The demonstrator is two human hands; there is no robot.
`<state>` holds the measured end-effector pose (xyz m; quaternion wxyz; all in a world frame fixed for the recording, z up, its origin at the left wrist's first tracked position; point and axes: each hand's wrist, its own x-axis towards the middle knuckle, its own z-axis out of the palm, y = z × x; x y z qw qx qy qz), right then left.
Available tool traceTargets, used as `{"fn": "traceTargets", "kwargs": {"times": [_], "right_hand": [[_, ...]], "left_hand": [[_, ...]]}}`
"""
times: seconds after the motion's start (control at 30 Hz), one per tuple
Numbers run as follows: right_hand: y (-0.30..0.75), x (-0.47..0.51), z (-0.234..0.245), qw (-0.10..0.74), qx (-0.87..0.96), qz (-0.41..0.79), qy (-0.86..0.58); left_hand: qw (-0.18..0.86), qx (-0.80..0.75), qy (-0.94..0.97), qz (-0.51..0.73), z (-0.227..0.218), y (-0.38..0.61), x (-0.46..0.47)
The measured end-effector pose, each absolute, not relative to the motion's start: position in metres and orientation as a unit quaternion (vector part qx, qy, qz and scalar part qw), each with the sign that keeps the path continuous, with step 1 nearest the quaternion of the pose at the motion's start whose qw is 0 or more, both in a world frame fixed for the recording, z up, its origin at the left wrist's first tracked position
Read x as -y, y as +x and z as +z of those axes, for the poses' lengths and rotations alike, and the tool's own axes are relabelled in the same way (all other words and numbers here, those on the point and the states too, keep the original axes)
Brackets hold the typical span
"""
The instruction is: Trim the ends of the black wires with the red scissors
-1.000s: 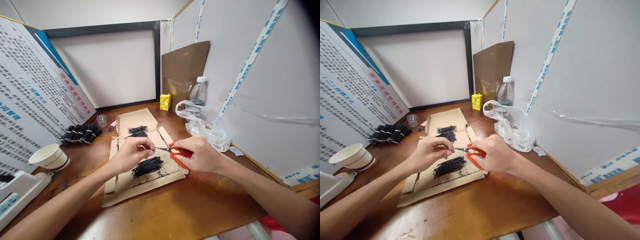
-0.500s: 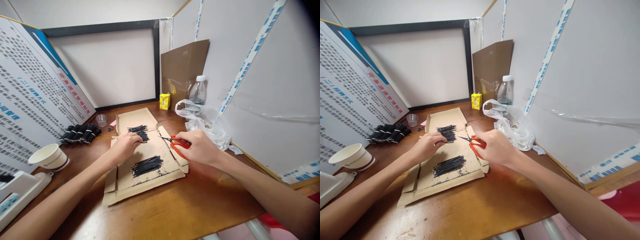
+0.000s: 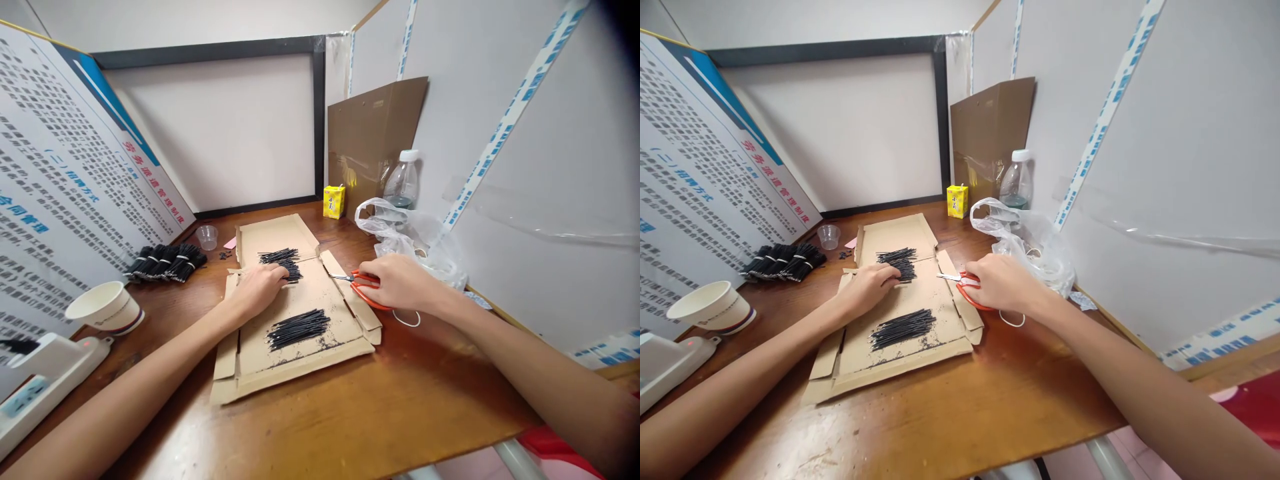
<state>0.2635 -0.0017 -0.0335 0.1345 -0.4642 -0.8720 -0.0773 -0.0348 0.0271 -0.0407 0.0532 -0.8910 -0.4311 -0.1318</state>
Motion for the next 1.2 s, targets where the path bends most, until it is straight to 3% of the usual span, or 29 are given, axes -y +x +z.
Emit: {"fn": "traceTargets", "kwargs": {"times": [0.83,1.0,1.2], "right_hand": [[0.255,0.015,-0.028,0.111,0.872,-0.058,-0.474],[0.253,0.020,-0.028,0.112,0.878,-0.060,-0.461],[0.249,0.023,-0.029,0.110,0.882,-0.055,-0.455]], "left_hand": [[0.123,0.389,-0.900,-0.154,-0.051,-0.028,-0.005],[-0.009,0.399,-0.887,-0.232,-0.053,-0.025,0.020],[-0.137,0.355,-0.900,-0.213,-0.053,-0.020,0.025]]}}
